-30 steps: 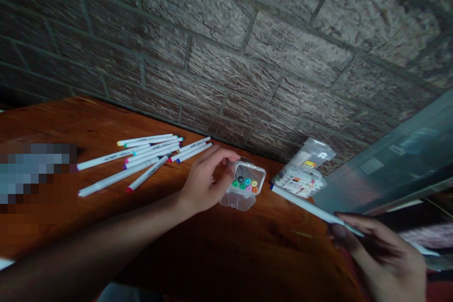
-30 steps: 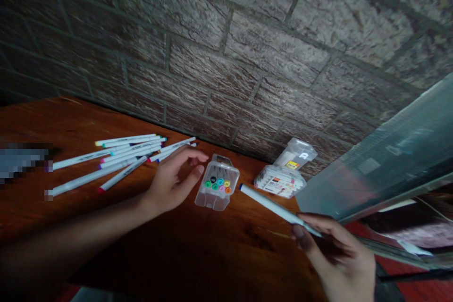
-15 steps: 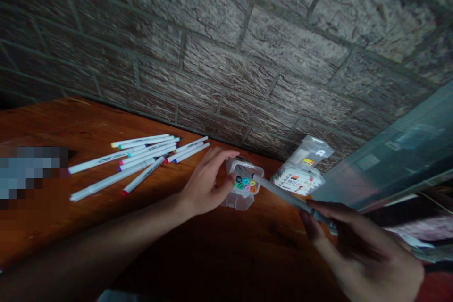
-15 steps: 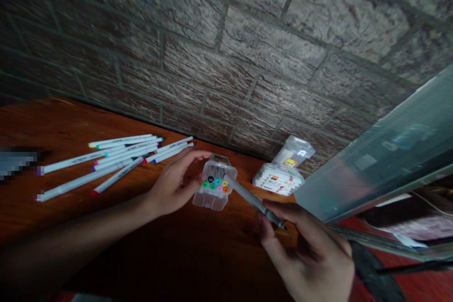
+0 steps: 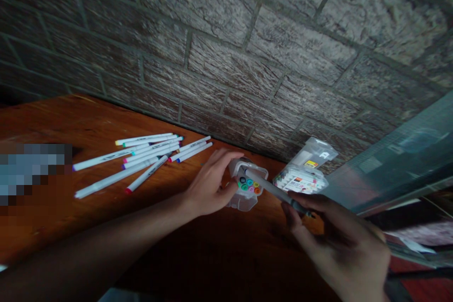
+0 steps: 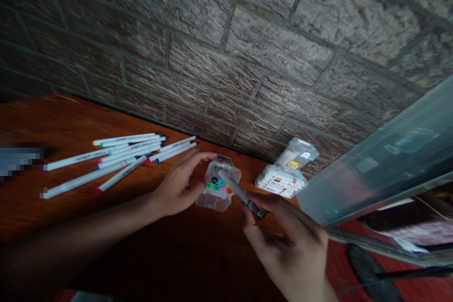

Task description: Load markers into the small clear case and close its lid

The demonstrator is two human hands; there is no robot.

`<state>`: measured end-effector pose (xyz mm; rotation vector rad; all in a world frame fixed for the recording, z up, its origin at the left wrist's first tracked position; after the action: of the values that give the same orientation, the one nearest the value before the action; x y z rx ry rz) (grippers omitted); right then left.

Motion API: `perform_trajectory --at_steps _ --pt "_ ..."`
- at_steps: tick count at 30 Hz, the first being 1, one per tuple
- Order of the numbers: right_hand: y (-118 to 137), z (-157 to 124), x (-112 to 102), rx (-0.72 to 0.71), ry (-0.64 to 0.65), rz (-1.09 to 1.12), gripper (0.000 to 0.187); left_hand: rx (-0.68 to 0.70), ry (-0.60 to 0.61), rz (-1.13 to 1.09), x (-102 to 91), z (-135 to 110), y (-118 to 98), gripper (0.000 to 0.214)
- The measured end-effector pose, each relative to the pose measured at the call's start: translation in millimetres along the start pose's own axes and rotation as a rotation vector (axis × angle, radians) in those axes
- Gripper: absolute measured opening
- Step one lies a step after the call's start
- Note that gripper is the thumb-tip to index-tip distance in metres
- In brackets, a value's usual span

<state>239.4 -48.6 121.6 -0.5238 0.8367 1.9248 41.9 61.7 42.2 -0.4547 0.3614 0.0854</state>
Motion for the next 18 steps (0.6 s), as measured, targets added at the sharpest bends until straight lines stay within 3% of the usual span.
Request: perform_trajectory --at_steps 9,18 --pt "30.8 15.3 28.8 -0.206 0.08 -0.021 0.007 0.003 0.0 -0.017 1.1 0.0 -2.1 0.054" --pt "34.9 26.2 54.5 -0.221 0.164 -0.125 0.017 0.002 -0.001 -0.025 3.4 -0.8 -1.0 0.052"
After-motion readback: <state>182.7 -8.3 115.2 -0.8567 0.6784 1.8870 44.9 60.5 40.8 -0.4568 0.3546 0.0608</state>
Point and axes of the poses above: each hand's wrist, its own z-axis towards the middle knuckle, its own x-axis out of the palm, y = z × x, the point moved 6 cm from there along z, towards the middle knuckle, and after that the axes turned 15 degrees about x, right-handed, at the moved point
